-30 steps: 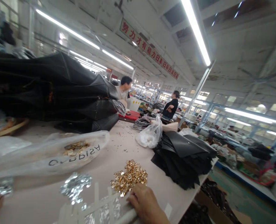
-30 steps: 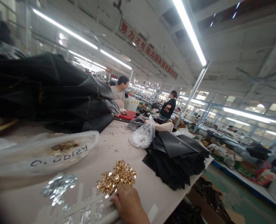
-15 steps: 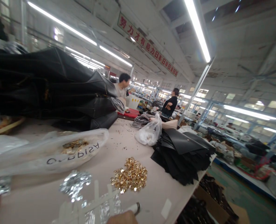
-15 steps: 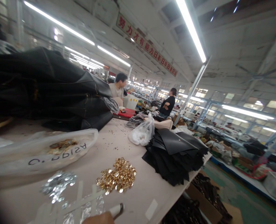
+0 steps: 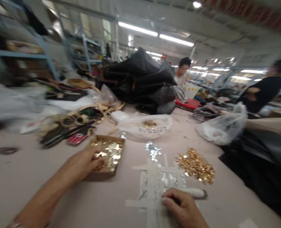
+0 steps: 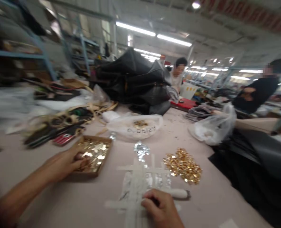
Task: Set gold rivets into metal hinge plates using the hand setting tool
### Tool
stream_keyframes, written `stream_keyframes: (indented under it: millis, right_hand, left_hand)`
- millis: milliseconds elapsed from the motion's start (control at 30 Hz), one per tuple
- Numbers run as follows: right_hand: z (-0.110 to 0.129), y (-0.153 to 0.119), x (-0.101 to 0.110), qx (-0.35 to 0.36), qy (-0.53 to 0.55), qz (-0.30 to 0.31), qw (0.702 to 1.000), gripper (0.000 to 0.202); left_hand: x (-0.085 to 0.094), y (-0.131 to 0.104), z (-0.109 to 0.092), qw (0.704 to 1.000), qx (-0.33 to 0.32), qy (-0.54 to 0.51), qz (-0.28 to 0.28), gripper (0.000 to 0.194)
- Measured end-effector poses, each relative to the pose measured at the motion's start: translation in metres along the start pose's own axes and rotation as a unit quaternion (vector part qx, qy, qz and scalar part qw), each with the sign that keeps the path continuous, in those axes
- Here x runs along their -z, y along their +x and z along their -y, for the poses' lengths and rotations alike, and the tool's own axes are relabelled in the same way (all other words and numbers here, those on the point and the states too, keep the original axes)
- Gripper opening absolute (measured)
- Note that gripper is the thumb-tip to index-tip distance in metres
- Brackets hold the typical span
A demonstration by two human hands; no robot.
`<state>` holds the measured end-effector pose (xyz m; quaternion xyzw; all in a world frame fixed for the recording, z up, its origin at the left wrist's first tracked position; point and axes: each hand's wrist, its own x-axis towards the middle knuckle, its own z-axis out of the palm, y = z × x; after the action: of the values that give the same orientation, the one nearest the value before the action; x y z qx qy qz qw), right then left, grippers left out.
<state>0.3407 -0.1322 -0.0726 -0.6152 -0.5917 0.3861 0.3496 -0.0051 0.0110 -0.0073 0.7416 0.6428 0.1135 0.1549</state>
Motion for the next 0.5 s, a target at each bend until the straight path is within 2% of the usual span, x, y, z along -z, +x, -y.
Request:
stream_keyframes:
  millis: [67,167,333,433,500]
  right_hand:
    - [-0.004,0.002,0.006,0.002,-0.019,0.018,1.000,0.029]
    - [-0.007,0.001,0.010,0.003,-0.047,0.047,0.998,0.034]
    - [-0.005,-0.005,0.014,-0.041,-0.031,0.044,0.998,0.042]
    - [0.003,-0.006,0.010,-0.061,0.025,0.039,0.997,0.046]
    - [0.014,-0.004,0.004,-0.058,0.088,0.034,0.994,0.043]
  left_hand:
    - [0.005,-0.019,0.020,0.999,0.032,0.017,0.016,0.019]
    - [0.006,-0.024,0.022,1.000,0.028,0.001,0.006,0.011]
    - [0.009,-0.030,0.007,0.994,0.011,-0.096,-0.048,0.011]
    - [0.005,-0.043,-0.009,0.977,0.030,-0.196,-0.083,0.021]
    - [-0.004,-0.052,-0.026,0.958,0.038,-0.272,-0.077,0.029]
